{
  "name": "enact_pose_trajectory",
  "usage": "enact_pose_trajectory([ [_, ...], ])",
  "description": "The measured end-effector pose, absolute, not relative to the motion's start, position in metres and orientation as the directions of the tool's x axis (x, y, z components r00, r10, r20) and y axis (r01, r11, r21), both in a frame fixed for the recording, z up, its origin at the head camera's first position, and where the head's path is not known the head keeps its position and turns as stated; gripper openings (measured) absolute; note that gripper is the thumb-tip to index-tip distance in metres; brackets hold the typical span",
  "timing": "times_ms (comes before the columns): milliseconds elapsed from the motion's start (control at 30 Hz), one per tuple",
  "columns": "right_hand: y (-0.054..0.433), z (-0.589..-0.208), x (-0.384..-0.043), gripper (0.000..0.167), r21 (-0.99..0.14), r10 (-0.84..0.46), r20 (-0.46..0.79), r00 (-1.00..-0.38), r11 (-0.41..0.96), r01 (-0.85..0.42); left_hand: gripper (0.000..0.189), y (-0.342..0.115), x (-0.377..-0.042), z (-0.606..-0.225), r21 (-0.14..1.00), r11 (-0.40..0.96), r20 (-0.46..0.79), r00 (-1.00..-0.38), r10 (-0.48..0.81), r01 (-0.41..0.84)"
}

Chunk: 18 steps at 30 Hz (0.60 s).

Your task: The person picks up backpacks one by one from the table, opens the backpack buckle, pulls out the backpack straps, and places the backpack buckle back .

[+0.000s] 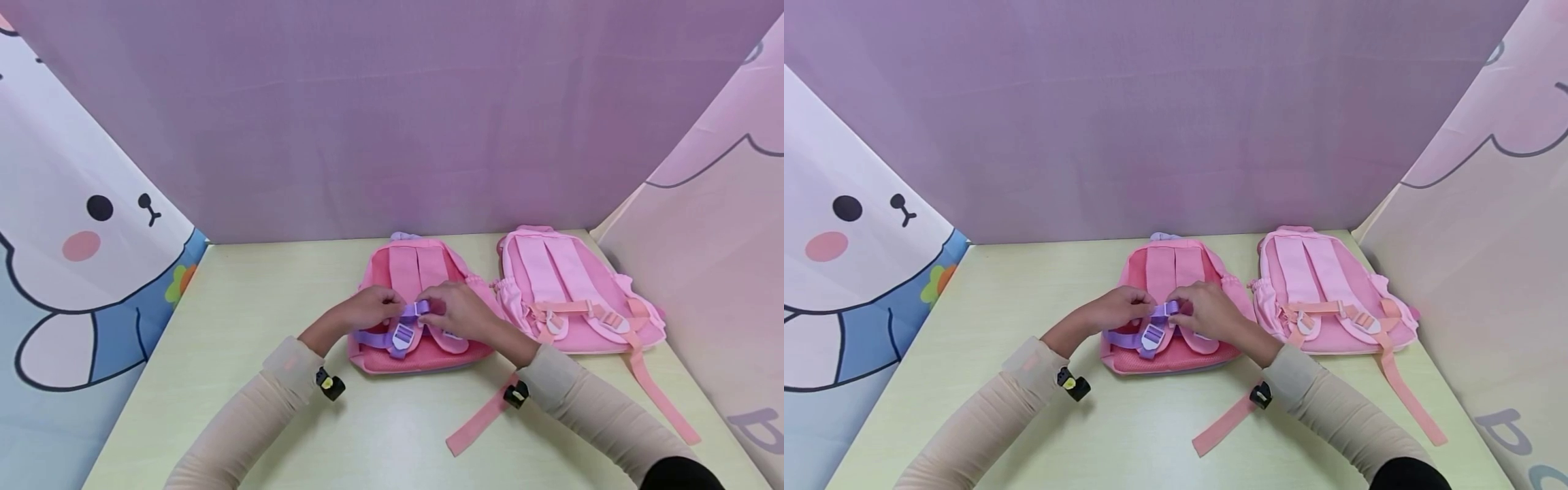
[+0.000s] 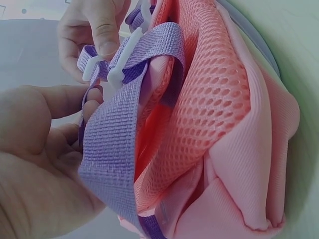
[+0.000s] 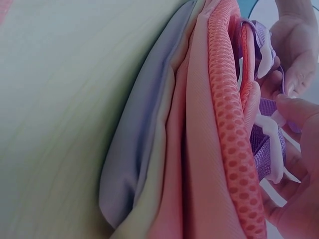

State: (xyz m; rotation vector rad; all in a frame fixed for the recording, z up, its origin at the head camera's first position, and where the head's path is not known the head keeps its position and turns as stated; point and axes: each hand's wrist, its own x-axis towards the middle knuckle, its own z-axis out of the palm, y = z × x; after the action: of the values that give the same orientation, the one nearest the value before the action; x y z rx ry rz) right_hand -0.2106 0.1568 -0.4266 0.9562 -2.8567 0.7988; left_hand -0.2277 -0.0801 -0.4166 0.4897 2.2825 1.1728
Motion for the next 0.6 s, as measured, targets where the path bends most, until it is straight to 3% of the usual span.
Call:
enact_pose_trajectory([
  [600,0.1543,-0.4243,-0.2093,0.026,-0.482,-0.559,0.18,-0.81,0.668,-0.567,0.017,-0.0735,-0.2288,-0.4165,0.829,0.552,-0.281,-0.789,0.547,0.088],
])
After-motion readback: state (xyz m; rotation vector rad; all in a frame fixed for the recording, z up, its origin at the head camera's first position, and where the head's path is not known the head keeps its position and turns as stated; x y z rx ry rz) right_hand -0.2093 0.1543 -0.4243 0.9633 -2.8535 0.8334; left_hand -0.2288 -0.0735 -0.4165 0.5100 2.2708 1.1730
